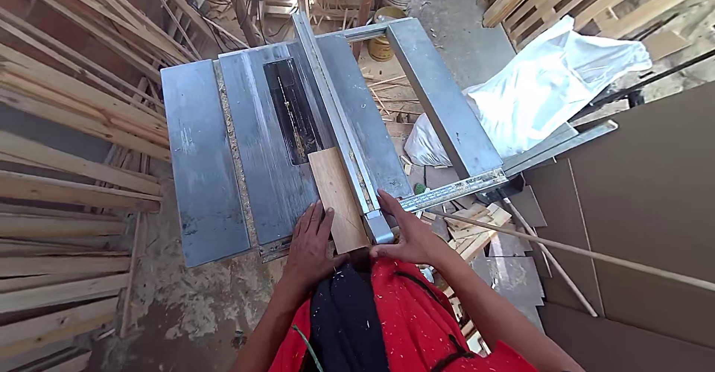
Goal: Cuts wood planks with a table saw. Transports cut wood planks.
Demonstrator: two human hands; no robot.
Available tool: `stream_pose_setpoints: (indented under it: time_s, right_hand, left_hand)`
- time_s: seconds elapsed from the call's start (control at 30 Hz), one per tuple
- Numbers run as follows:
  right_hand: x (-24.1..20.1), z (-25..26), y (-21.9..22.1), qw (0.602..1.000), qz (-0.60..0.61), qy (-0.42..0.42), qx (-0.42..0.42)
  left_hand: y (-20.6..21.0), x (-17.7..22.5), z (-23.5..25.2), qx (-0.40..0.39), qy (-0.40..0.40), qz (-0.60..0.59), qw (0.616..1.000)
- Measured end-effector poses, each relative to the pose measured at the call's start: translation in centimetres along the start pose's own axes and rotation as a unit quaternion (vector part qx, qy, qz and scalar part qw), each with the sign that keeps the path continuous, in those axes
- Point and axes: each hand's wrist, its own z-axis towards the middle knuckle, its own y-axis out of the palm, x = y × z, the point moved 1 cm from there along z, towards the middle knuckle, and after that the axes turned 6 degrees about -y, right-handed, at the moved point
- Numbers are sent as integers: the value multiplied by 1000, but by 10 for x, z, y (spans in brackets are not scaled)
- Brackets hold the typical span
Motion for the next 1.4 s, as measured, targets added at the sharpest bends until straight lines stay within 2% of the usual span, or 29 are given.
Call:
stream_pose_setpoints:
  time_s: [0.33,0.5,0.67,0.83,1.03,1.23,1.4]
  right_hand:
    - [12,10,-4,997,8,-28,-71]
    - [15,14,0,996,17,-50,-77]
    - [30,16,-3,994,41,-70,-79]
    - [36,22,-31,985,130,-112,-24]
    - [31,35,-19,984,127,-102,-74]
    - [37,36,-11,986,132,-83,-62]
    - [29,38,-23,986,141,-83,-42]
  left_hand:
    - [-10,-8,18,110,-21,-75,991]
    - [-5,-13,21,148,-34,-85,985]
    - [-2,-15,23,167,-36,-92,981]
    - [0,-21,21,175,-3,-75,982]
    - [0,-23,17,179,-1,-70,981]
    - [4,-28,20,180,-4,-71,981]
    - [3,-30,22,175,-1,-70,982]
